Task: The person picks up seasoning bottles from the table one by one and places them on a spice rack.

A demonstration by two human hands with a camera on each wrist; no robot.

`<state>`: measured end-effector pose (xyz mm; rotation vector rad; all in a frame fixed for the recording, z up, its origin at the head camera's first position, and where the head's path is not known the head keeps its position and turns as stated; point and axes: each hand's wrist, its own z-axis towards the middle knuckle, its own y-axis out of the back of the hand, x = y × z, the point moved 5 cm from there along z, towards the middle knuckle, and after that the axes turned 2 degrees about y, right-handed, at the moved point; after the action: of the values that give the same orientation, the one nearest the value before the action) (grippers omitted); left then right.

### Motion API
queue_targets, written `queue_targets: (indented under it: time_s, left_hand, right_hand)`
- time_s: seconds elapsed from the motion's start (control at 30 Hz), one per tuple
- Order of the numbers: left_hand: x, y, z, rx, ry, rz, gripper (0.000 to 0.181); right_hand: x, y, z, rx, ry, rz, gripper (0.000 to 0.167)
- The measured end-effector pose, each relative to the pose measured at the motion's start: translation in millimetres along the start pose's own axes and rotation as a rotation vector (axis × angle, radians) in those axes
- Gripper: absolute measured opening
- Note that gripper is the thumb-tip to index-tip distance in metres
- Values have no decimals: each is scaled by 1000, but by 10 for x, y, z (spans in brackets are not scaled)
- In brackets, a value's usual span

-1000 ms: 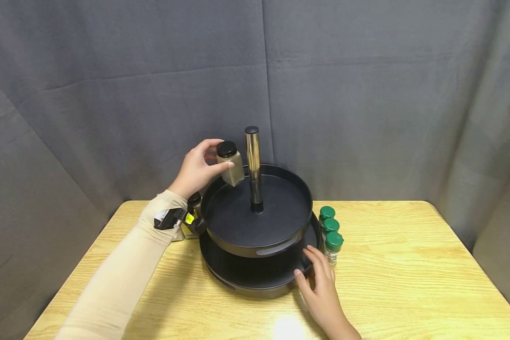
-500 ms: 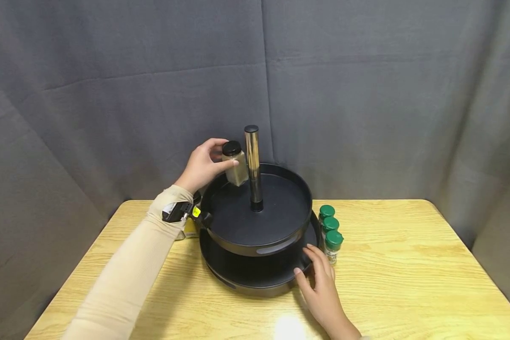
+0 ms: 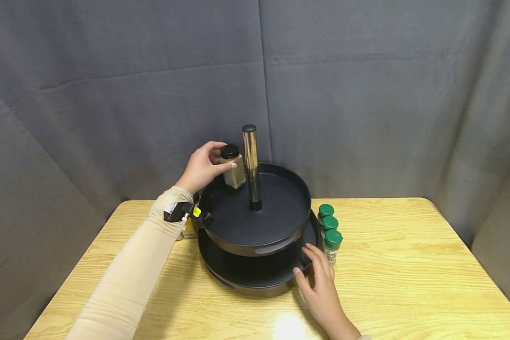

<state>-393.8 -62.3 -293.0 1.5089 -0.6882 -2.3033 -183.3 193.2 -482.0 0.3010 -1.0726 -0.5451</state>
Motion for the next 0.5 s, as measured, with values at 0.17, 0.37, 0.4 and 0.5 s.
queue_targets:
  time_s: [0.17, 0.37, 0.4, 0.5]
  left_hand:
    - [-21, -26, -10, 12, 6, 7, 61]
    - [-30, -40, -25, 20, 12, 25, 60]
    - [-27, -43, -25, 22, 12, 25, 60]
    - [-12, -54, -30, 30, 19, 29, 60]
  right_hand:
    - [-4, 2, -15, 2, -2, 1, 46]
    - [8, -2, -23, -3, 1, 3, 45]
    - [9, -4, -24, -4, 2, 2, 45]
    - [10, -8, -27, -7, 6, 1, 45]
